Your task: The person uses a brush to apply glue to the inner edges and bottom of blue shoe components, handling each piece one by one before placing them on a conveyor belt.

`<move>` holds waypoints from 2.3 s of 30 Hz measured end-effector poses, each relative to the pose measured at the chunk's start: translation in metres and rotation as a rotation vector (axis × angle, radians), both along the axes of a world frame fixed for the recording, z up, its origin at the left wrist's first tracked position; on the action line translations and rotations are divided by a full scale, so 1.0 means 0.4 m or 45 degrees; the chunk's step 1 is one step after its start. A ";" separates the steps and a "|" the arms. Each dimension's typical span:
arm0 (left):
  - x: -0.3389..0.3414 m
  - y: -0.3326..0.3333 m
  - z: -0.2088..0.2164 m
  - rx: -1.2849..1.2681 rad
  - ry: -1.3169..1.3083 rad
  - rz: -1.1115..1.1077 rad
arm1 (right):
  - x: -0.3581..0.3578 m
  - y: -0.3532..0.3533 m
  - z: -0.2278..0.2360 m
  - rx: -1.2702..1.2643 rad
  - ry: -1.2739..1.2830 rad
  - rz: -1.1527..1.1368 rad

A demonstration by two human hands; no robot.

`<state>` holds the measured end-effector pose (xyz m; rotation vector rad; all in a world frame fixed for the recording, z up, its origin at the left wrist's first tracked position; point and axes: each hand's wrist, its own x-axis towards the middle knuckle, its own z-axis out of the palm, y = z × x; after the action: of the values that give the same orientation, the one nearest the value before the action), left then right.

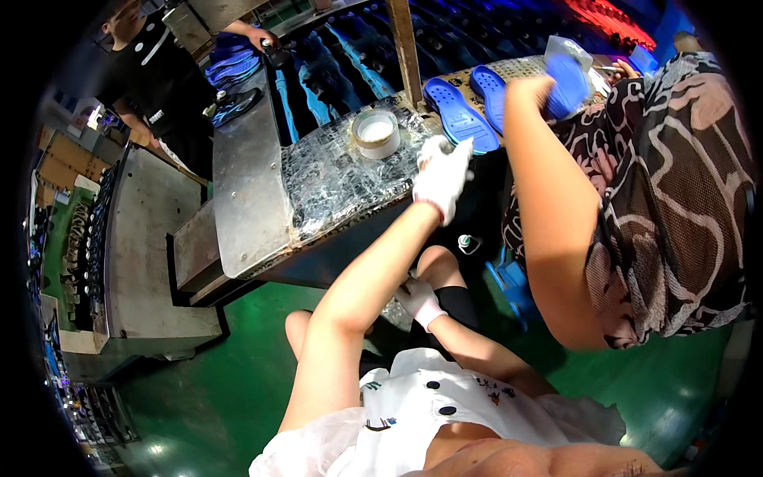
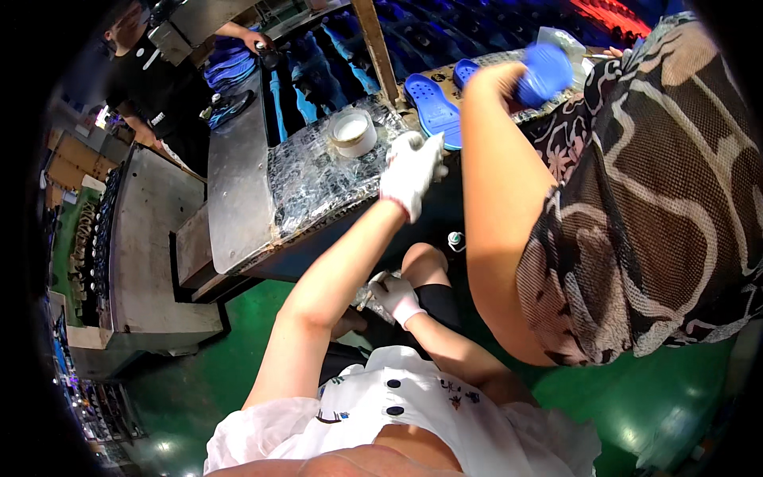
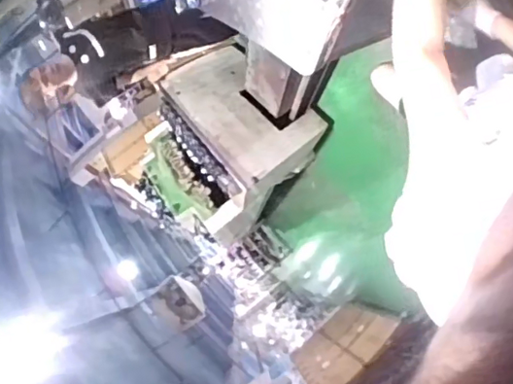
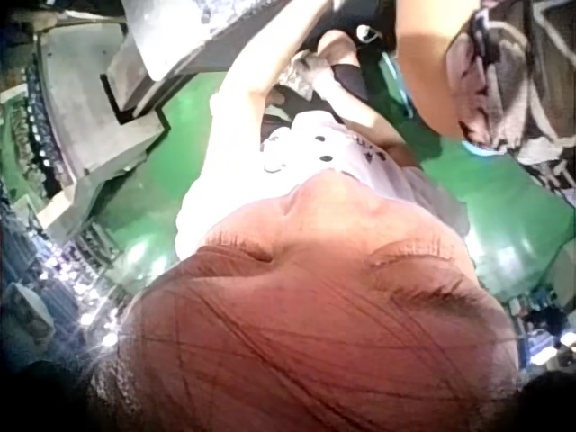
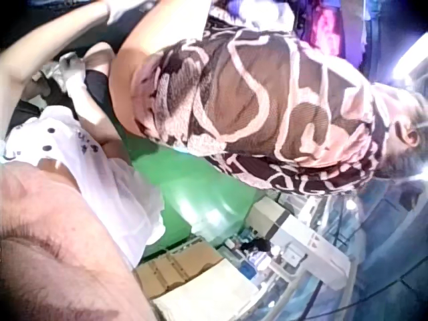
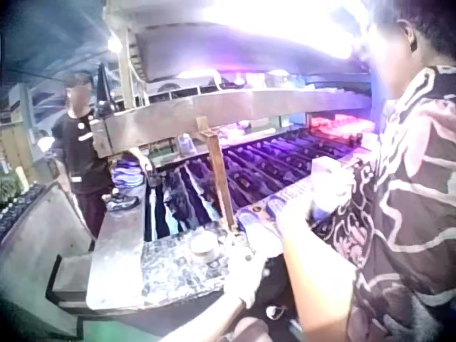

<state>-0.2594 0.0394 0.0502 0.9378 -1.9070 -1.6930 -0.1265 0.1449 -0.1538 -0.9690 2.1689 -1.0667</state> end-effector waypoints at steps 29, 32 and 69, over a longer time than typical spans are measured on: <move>0.852 -0.013 -0.543 0.247 -0.531 0.431 | 0.112 -0.023 0.054 -0.289 -0.282 0.113; 0.819 0.016 -0.515 0.233 -0.492 0.427 | 0.108 -0.005 0.085 -0.147 -0.197 0.147; 0.903 -0.051 -0.530 0.437 -0.527 0.619 | 0.098 -0.049 -0.072 -0.110 -0.488 0.483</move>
<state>0.1017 0.0189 -0.1616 1.8347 -1.4438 -1.6307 -0.0872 0.1254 -0.1824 -1.0613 1.5683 -1.0623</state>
